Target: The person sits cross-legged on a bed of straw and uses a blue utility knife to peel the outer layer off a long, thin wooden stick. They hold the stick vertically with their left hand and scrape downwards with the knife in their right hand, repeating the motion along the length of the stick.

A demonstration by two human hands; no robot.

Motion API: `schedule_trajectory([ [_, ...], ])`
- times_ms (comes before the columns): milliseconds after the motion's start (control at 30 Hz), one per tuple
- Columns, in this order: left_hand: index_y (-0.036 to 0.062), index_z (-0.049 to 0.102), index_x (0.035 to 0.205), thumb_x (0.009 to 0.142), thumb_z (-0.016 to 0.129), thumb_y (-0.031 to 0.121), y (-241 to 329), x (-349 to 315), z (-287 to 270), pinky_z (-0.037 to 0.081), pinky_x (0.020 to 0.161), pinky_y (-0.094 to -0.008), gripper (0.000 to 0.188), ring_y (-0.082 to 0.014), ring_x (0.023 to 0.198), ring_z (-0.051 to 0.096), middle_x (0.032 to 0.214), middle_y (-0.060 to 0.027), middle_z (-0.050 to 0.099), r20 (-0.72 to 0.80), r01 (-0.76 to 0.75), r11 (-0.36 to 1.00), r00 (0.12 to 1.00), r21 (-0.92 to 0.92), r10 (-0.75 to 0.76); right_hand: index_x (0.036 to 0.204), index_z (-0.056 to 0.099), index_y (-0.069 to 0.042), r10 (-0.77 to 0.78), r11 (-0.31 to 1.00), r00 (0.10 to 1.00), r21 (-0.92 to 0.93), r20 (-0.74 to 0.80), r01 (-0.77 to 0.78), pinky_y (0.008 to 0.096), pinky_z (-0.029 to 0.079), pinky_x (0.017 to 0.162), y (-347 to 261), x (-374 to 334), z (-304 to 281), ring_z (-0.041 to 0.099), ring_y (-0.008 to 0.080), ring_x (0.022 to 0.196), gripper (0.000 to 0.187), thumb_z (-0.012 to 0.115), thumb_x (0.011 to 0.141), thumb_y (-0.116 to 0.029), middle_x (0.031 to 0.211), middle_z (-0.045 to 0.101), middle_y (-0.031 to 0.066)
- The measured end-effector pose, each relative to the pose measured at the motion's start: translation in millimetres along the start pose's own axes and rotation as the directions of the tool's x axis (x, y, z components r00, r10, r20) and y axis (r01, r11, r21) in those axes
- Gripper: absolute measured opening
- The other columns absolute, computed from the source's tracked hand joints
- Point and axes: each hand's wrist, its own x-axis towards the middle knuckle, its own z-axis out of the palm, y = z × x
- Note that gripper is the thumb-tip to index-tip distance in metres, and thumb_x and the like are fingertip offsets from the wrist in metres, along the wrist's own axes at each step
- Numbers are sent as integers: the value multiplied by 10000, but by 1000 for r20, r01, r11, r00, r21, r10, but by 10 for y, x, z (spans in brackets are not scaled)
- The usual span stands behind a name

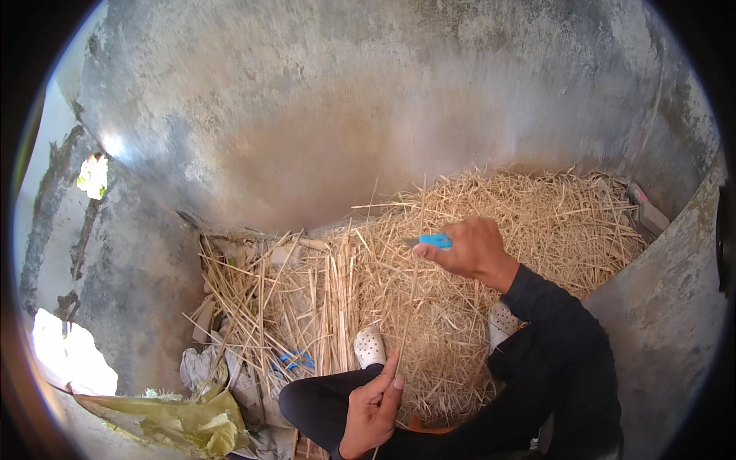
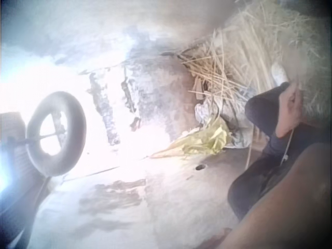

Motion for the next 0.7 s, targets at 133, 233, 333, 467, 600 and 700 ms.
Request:
schedule_trajectory([
  [133, -1, 446, 1355, 954, 527, 98, -8, 32, -48, 277, 466, -186, 421, -11, 514, 352, 612, 66, 433, -102, -11, 1000, 995, -27, 9, 513, 613, -95, -247, 967, 966, 90, 77, 240, 374, 399, 381, -498, -341, 105, 524, 235, 366, 771, 418, 778, -792, 415, 503, 74],
  [233, -4, 445, 1354, 946, 540, 97, -28, -27, -19, 287, 468, -189, 431, -17, 515, 358, 612, 66, 434, -154, 19, 1000, 988, -11, -21, 550, 635, -56, -97, 993, 981, 84, 167, 84, 396, 445, 427, -275, -159, 96, 584, 265, 437, 869, 345, 743, -852, 438, 518, 110],
  [333, -5, 448, 1352, 938, 555, 93, 23, 10, 15, 292, 473, -187, 438, -18, 522, 364, 619, 68, 436, -161, 25, 994, 986, -104, -41, 547, 630, -51, -82, 992, 980, 114, 184, 61, 396, 444, 425, -356, -219, 70, 587, 265, 440, 881, 335, 741, -858, 441, 521, 115],
  [467, -5, 455, 1347, 930, 565, 81, -5, 0, 12, 289, 483, -180, 441, -12, 538, 368, 637, 70, 442, -161, 14, 1000, 987, -23, -17, 528, 615, -50, -151, 987, 971, 86, 184, 137, 398, 421, 404, -405, -234, 111, 578, 262, 428, 866, 352, 750, -845, 433, 514, 120],
  [600, -6, 455, 1348, 933, 554, 71, 27, -19, 44, 281, 488, -174, 434, -7, 546, 368, 648, 72, 445, -146, 54, 997, 988, 59, -45, 559, 628, -64, -36, 995, 978, 94, 207, 16, 418, 445, 444, -142, -115, 65, 573, 271, 430, 852, 353, 741, -850, 448, 527, 114],
  [700, -9, 450, 1351, 939, 538, 66, 3, -37, 5, 277, 483, -174, 428, -6, 543, 365, 642, 69, 447, -174, 62, 998, 983, 25, -57, 491, 572, -109, -176, 981, 970, 116, 169, 158, 385, 387, 403, -395, -358, 247, 502, 238, 364, 768, 423, 754, -816, 427, 507, 89],
])
